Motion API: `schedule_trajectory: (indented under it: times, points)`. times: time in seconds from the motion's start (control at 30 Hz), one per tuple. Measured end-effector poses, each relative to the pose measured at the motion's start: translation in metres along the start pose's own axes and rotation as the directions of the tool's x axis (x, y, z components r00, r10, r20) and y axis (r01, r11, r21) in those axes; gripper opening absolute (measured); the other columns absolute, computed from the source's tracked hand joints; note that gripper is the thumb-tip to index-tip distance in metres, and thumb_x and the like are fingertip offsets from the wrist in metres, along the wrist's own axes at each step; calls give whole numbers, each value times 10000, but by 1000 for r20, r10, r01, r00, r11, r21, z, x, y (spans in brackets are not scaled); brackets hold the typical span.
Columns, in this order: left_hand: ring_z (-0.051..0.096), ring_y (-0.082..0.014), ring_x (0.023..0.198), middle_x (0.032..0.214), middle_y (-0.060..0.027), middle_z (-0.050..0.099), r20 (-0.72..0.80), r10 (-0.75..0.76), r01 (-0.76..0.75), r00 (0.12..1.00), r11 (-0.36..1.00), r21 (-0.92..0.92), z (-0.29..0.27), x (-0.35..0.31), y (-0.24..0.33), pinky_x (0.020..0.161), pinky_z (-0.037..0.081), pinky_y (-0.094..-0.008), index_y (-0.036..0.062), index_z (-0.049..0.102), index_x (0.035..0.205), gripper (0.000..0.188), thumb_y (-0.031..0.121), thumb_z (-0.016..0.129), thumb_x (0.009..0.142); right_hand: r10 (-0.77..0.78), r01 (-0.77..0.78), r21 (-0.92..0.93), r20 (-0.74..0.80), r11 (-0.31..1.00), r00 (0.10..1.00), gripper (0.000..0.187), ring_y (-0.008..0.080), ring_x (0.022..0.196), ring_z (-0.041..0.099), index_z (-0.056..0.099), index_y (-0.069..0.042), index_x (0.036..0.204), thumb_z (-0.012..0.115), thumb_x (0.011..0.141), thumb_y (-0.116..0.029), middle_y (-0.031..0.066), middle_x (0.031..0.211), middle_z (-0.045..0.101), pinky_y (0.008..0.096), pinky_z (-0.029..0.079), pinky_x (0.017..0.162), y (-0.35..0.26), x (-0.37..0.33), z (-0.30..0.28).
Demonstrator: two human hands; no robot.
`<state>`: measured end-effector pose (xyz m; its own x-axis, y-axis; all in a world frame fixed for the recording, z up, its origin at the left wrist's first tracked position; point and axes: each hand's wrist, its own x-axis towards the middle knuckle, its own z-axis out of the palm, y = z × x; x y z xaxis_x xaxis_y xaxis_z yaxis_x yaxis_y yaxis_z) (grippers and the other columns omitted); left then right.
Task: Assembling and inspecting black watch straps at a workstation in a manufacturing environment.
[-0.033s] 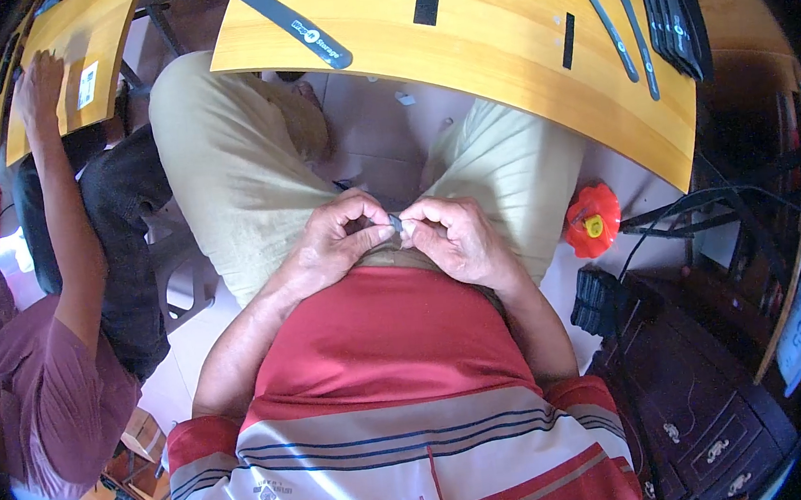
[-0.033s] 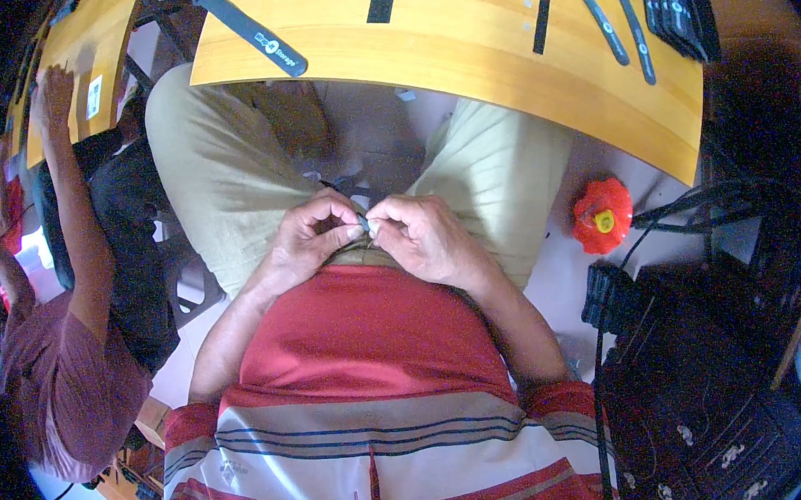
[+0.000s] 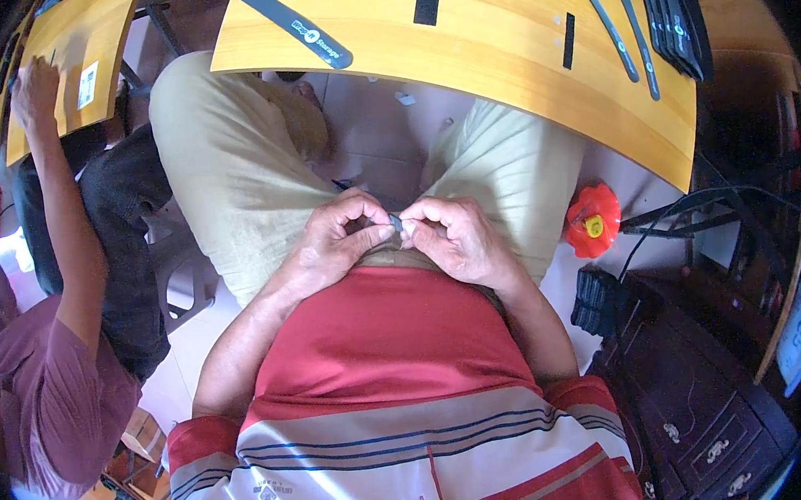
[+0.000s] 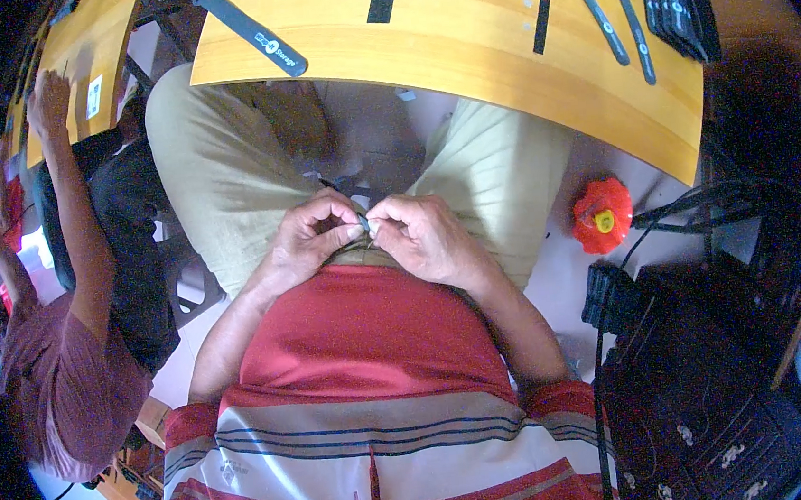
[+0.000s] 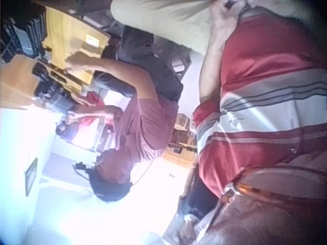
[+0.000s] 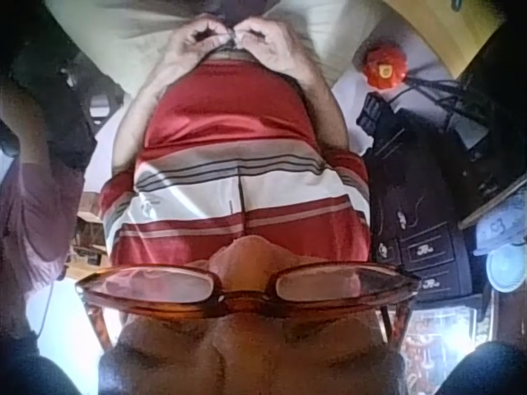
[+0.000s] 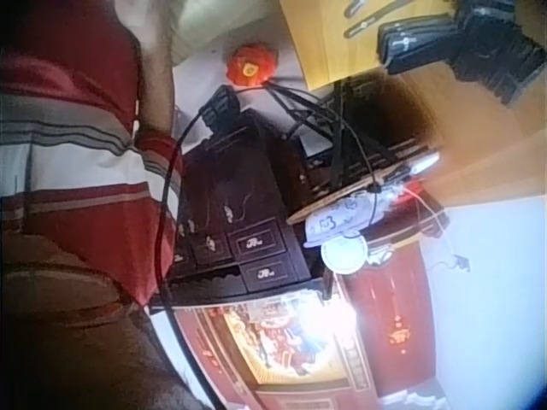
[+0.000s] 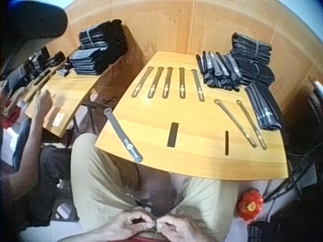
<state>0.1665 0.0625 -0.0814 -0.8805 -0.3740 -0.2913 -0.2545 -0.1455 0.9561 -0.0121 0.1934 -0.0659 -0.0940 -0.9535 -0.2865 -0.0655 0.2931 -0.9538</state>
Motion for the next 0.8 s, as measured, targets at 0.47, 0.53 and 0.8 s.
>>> schedule_trajectory:
  times: [0.47, 0.53, 0.8]
  points:
    - [598, -191, 885, 1014, -109, 612, -12, 49, -46, 999, 977, 207, -1, 3, 6, 774, 482, -307, 9, 668, 957, 178, 185, 672, 928, 11, -11, 4, -36, 1000, 999, 96, 91, 718, 652, 659, 27, 912, 611, 926, -55, 67, 772, 702, 246, 521, 652, 8, 3, 8]
    - [599, -195, 889, 1018, -109, 611, -4, 54, -52, 999, 977, 205, -2, 3, 8, 778, 483, -312, 6, 666, 952, 179, 184, 662, 935, 2, -4, -41, -34, 999, 999, 91, 89, 703, 651, 664, 20, 908, 620, 919, -58, 69, 764, 705, 248, 521, 646, 8, 3, 10]
    - [569, -189, 946, 1098, -111, 575, 15, 77, -79, 997, 971, 227, -2, 2, 1, 807, 465, -301, -14, 617, 961, 155, 140, 604, 968, -258, 205, -305, -147, 930, 955, 17, 283, 634, 646, 607, -8, 874, 612, 862, -19, 149, 725, 625, 366, 496, 581, 9, 8, 19]
